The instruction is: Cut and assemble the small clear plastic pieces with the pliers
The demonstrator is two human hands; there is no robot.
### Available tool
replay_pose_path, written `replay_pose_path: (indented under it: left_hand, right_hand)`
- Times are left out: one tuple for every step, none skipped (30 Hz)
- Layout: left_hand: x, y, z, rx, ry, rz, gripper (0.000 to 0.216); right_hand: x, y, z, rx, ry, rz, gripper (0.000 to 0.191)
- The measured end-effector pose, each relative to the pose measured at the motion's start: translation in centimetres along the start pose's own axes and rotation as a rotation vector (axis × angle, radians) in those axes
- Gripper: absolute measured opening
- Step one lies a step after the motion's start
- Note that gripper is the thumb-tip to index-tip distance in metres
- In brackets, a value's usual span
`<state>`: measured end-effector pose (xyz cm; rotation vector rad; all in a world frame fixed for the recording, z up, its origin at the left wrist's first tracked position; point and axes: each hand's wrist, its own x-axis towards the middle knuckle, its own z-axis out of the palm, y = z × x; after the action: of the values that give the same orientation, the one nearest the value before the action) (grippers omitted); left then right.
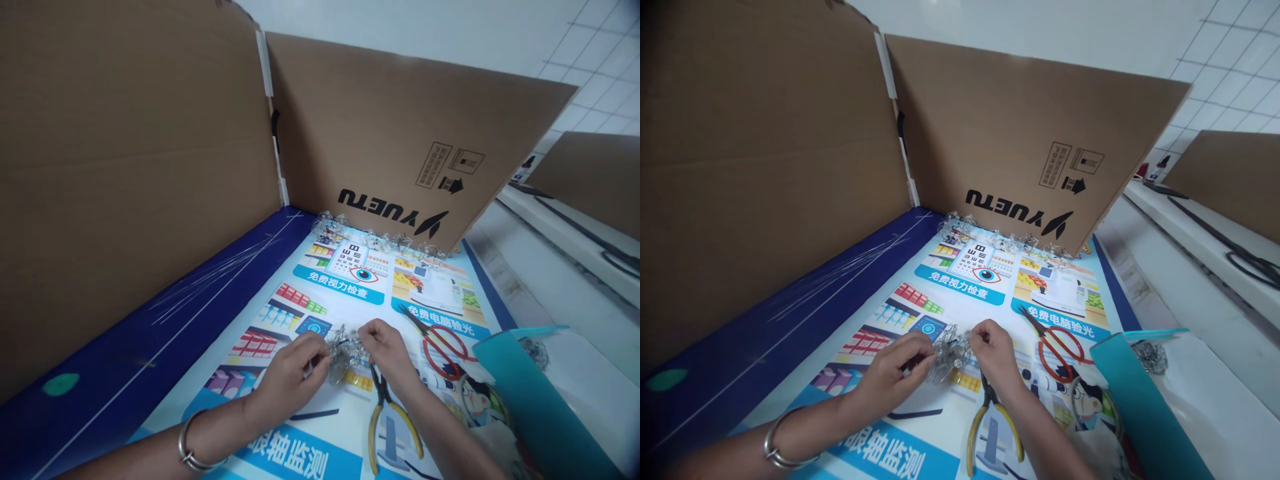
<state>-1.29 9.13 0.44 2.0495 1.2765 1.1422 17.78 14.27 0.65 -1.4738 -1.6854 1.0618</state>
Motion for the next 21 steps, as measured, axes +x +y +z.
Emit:
replay_pose_path:
  left_hand:
    - [0.0, 0.0, 0.0, 0.007, 0.009, 0.011, 0.010]
    - [0.0, 0.0, 0.0, 0.014, 0.016, 0.020, 0.010]
    - [0.0, 0.0, 0.0, 0.020, 0.021, 0.027, 0.009]
    - [0.0, -0.1, 0.0, 0.024, 0.025, 0.034, 0.009]
    - [0.0, -0.1, 0.0, 0.028, 0.027, 0.039, 0.009]
    - [0.0, -0.1, 0.0, 0.030, 0.029, 0.044, 0.009]
    - [0.0, -0.1, 0.0, 0.032, 0.027, 0.046, 0.010]
    - [0.0, -0.2, 0.0, 0.032, 0.026, 0.044, 0.010]
    - [0.0, -0.2, 0.0, 0.032, 0.025, 0.039, 0.010]
    - [0.0, -0.2, 0.0, 0.033, 0.025, 0.033, 0.010]
    - [0.0, -0.2, 0.0, 0.034, 0.024, 0.027, 0.010]
    - [0.0, -0.2, 0.0, 0.037, 0.022, 0.023, 0.010]
    - [0.0, -0.3, 0.0, 0.040, 0.020, 0.025, 0.010]
    - [0.0, -0.3, 0.0, 0.042, 0.018, 0.030, 0.010]
    - [0.0, -0.3, 0.0, 0.045, 0.016, 0.037, 0.010]
    - [0.0, -0.3, 0.0, 0.046, 0.017, 0.045, 0.009]
    - [-0.1, -0.3, 0.1, 0.046, 0.019, 0.053, 0.009]
    - [-0.1, -0.3, 0.1, 0.046, 0.020, 0.061, 0.009]
    - [-0.1, -0.2, 0.1, 0.046, 0.022, 0.067, 0.009]
    - [-0.1, -0.2, 0.1, 0.047, 0.023, 0.072, 0.009]
    - [-0.1, -0.2, 0.2, 0.048, 0.023, 0.077, 0.010]
  right_hand:
    - [0.0, -0.1, -0.1, -0.009, 0.003, -0.013, 0.011]
    - [-0.1, -0.2, -0.2, -0.019, 0.006, -0.026, 0.010]
    - [-0.1, -0.3, -0.4, -0.029, 0.009, -0.039, 0.010]
    - [-0.2, -0.5, -0.6, -0.039, 0.014, -0.051, 0.009]
    - [-0.3, -0.7, -0.8, -0.050, 0.018, -0.064, 0.008]
    - [-0.3, -0.9, -1.0, -0.060, 0.023, -0.076, 0.008]
    - [-0.4, -1.1, -1.2, -0.070, 0.029, -0.087, 0.008]
    - [-0.5, -1.4, -1.4, -0.080, 0.037, -0.099, 0.008]
    - [-0.6, -1.6, -1.7, -0.090, 0.047, -0.110, 0.008]
    - [-0.7, -1.9, -1.9, -0.100, 0.056, -0.121, 0.009]
    - [-0.8, -2.2, -2.1, -0.111, 0.065, -0.133, 0.009]
    - [-1.0, -2.5, -2.2, -0.121, 0.071, -0.145, 0.010]
    - [-1.2, -2.8, -2.4, -0.128, 0.075, -0.155, 0.010]
    - [-1.4, -3.1, -2.5, -0.139, 0.071, -0.169, 0.011]
    - [-1.7, -3.5, -2.5, -0.158, 0.061, -0.188, 0.011]
    - [-1.9, -3.8, -2.5, -0.191, 0.042, -0.213, 0.012]
    - [-2.2, -4.1, -2.5, -0.240, 0.020, -0.247, 0.012]
    - [-2.5, -4.3, -2.4, -0.306, -0.006, -0.285, 0.013]
    - [-2.8, -4.6, -2.3, -0.385, -0.030, -0.323, 0.014]
    - [-3.1, -4.8, -2.2, -0.471, -0.049, -0.355, 0.014]
    - [-3.3, -5.0, -2.0, -0.555, -0.059, -0.379, 0.014]
